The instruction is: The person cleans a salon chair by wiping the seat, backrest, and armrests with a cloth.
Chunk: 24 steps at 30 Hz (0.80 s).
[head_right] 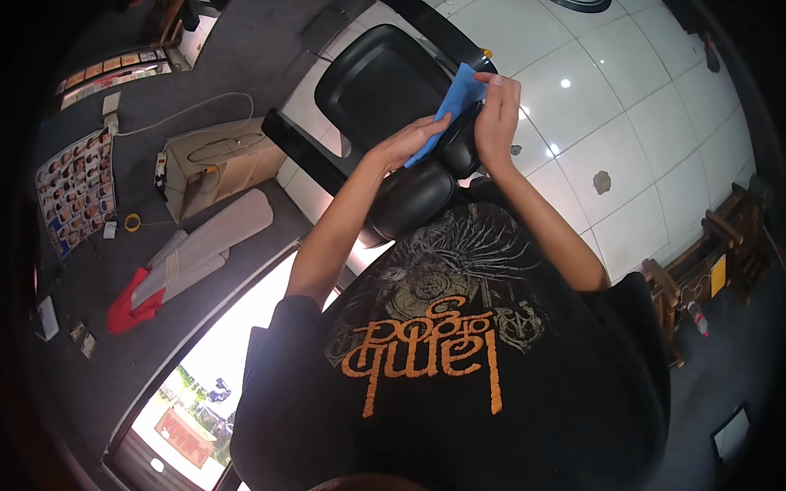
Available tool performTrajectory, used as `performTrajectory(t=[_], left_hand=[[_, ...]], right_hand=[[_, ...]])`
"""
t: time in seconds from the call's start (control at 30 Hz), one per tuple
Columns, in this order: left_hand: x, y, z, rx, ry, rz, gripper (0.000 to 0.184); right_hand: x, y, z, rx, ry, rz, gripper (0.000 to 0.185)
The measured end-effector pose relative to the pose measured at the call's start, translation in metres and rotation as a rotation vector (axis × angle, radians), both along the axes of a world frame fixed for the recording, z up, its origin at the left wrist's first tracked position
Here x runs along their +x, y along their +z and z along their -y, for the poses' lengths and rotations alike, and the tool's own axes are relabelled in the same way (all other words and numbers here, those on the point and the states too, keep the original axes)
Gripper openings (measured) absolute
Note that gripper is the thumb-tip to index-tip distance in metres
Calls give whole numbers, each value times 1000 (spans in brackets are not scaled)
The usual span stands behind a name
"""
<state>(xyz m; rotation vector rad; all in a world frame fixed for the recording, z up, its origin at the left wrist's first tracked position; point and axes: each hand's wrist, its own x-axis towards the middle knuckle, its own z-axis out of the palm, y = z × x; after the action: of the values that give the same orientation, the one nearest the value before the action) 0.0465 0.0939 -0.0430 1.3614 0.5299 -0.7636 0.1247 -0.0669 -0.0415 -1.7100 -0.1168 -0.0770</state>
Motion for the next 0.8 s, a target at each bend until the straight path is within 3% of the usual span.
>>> performTrajectory(t=[0.27,0.37,0.5,0.63,0.73,0.8], left_hand=[[-60,76,-9,196,-182,292,73],[-104,84,-22,198,-80,228,69],[-181,43,-59,290,29,-32,70],[-215,33,-71,470,-17,-211,73],[-217,15,-73,336,120,-133,74],[-206,-13,-76,292,54,-155,75]], right_hand=[[-4,3,5,38,-11,-43,48],[-3,3,6,-8,31,-70,50],[-3,5,3,44,57,-92,49],[-4,10,1,37,90,-84,50],[-4,12,0,38,97,-104,51],[-4,8,1,39,107,-97,53]])
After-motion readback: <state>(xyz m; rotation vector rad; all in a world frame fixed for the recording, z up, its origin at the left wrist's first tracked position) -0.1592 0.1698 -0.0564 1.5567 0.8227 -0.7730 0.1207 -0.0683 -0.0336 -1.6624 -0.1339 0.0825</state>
